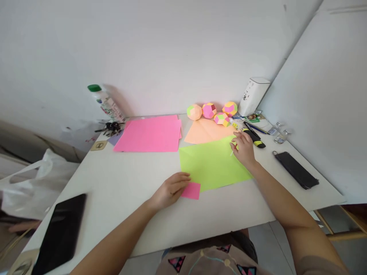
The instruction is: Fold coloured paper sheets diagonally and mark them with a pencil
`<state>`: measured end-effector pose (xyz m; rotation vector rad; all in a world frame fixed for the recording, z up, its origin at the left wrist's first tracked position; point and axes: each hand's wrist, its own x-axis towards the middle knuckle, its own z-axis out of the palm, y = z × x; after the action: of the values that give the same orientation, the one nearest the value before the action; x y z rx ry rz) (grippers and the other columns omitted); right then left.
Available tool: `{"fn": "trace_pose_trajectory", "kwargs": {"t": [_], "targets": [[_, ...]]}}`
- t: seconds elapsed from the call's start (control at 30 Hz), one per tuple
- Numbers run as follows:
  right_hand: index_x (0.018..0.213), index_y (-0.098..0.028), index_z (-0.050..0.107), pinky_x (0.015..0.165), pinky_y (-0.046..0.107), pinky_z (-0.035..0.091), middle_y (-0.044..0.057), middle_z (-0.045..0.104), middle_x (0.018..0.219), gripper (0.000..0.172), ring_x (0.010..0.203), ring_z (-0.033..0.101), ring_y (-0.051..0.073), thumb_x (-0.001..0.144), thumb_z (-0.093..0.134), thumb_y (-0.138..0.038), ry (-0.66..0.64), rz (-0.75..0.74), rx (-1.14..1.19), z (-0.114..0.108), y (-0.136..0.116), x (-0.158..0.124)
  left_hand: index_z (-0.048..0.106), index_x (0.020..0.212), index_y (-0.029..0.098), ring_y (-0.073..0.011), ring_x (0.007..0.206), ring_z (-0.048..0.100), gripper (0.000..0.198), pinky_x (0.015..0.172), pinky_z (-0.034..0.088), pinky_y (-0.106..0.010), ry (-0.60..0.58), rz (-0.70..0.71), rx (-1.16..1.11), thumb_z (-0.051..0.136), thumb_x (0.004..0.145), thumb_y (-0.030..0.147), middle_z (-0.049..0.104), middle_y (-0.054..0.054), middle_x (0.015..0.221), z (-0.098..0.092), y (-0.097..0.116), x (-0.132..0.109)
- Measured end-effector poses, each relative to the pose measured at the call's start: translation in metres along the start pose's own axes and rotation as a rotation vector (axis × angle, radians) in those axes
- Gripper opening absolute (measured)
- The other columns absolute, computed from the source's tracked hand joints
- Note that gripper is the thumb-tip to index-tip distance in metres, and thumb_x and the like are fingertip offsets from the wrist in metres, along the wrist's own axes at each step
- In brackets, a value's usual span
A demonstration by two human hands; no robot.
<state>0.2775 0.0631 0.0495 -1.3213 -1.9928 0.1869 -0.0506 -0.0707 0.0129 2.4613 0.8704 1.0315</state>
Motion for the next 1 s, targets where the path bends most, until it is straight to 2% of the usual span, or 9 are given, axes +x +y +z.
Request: {"fn": "trace_pose_trajectory", "kwargs": {"t": [0.03,0.1,0.17,0.3,0.4,0.57,0.8,0.9,1.0], "targets": [[0.078,-0.023,0.053,0.104,0.052,0.032,0.012,0.06,0.119,0.003,0.123,0.041,0.031,0.08,0.055,-0.022,0.002,-0.049,0.008,0.001,-0.013,-0.002,0.065,0.103,0.015,-0.0225,0.114,0.059,0.023,0.091,0.055,-0.043,0.019,-0.031,0.0,0.044,0.095,0.018,0.067,-0.014,0.108,0.0,-0.005,0.0],[0.083,-0.023,0.056,0.097,0.048,0.042,0.011,0.065,0.109,0.005,0.108,0.054,0.026,0.086,0.052,-0.025,-0.046,-0.278,0.077,0.008,-0.044,-0.011,0.066,0.102,0.015,-0.0217,0.11,0.06,0.022,0.09,0.055,-0.042,0.048,-0.082,0.001,0.045,0.095,0.02,0.067,-0.014,0.106,0.0,-0.012,0.0],[0.087,-0.022,0.059,0.092,0.042,0.048,0.009,0.067,0.103,0.012,0.101,0.059,0.023,0.091,0.049,-0.027,-0.259,-0.482,0.155,0.024,-0.075,-0.028,0.067,0.099,0.015,-0.0205,0.106,0.062,0.024,0.087,0.056,-0.039,0.055,-0.117,0.001,0.044,0.095,0.022,0.067,-0.014,0.105,0.001,-0.017,-0.002],[0.102,-0.014,0.063,0.098,0.045,0.046,0.017,0.064,0.118,0.03,0.117,0.055,0.028,0.091,0.053,-0.04,-0.555,-0.781,0.096,0.057,-0.114,-0.068,0.068,0.093,0.014,-0.0199,0.105,0.061,0.025,0.088,0.055,-0.038,0.039,-0.114,0.004,0.044,0.095,0.021,0.068,-0.012,0.102,0.001,-0.019,-0.003],[0.105,-0.012,0.064,0.103,0.047,0.042,0.017,0.061,0.125,0.029,0.124,0.05,0.03,0.09,0.055,-0.035,-0.631,-0.796,0.02,0.066,-0.116,-0.083,0.068,0.09,0.015,-0.0191,0.099,0.062,0.023,0.091,0.053,-0.041,0.037,-0.094,0.016,0.045,0.094,0.018,0.068,-0.011,0.098,0.0,-0.018,-0.001],[0.099,-0.015,0.066,0.107,0.041,0.04,0.01,0.06,0.129,0.021,0.128,0.048,0.024,0.091,0.047,-0.017,-0.658,-0.784,0.104,0.057,-0.101,-0.075,0.067,0.092,0.014,-0.0196,0.101,0.06,0.024,0.086,0.054,-0.038,0.024,-0.098,0.007,0.043,0.094,0.017,0.067,-0.011,0.098,0.0,-0.018,0.001],[0.102,-0.015,0.064,0.102,0.043,0.046,0.011,0.062,0.126,0.031,0.129,0.047,0.022,0.083,0.044,-0.003,-0.607,-0.737,0.153,0.052,-0.087,-0.065,0.066,0.101,0.015,-0.0222,0.107,0.054,0.019,0.09,0.052,-0.038,-0.135,-0.12,-0.062,0.056,0.089,0.024,0.06,-0.012,0.105,-0.01,-0.019,0.001],[0.101,-0.015,0.064,0.099,0.043,0.05,0.012,0.065,0.122,0.026,0.125,0.051,0.022,0.086,0.045,-0.006,-0.543,-0.712,0.177,0.053,-0.085,-0.065,0.065,0.106,0.017,-0.0247,0.107,0.053,0.023,0.09,0.051,-0.042,-0.172,-0.147,-0.068,0.061,0.086,0.027,0.058,-0.012,0.106,-0.011,-0.021,0.001],[0.102,-0.015,0.064,0.1,0.045,0.049,0.013,0.065,0.121,0.018,0.124,0.052,0.025,0.09,0.054,-0.024,-0.514,-0.684,0.18,0.055,-0.09,-0.067,0.064,0.105,0.016,-0.0256,0.107,0.052,0.022,0.09,0.05,-0.043,-0.167,-0.163,-0.041,0.059,0.087,0.026,0.057,-0.013,0.106,-0.009,-0.02,0.0]]}}
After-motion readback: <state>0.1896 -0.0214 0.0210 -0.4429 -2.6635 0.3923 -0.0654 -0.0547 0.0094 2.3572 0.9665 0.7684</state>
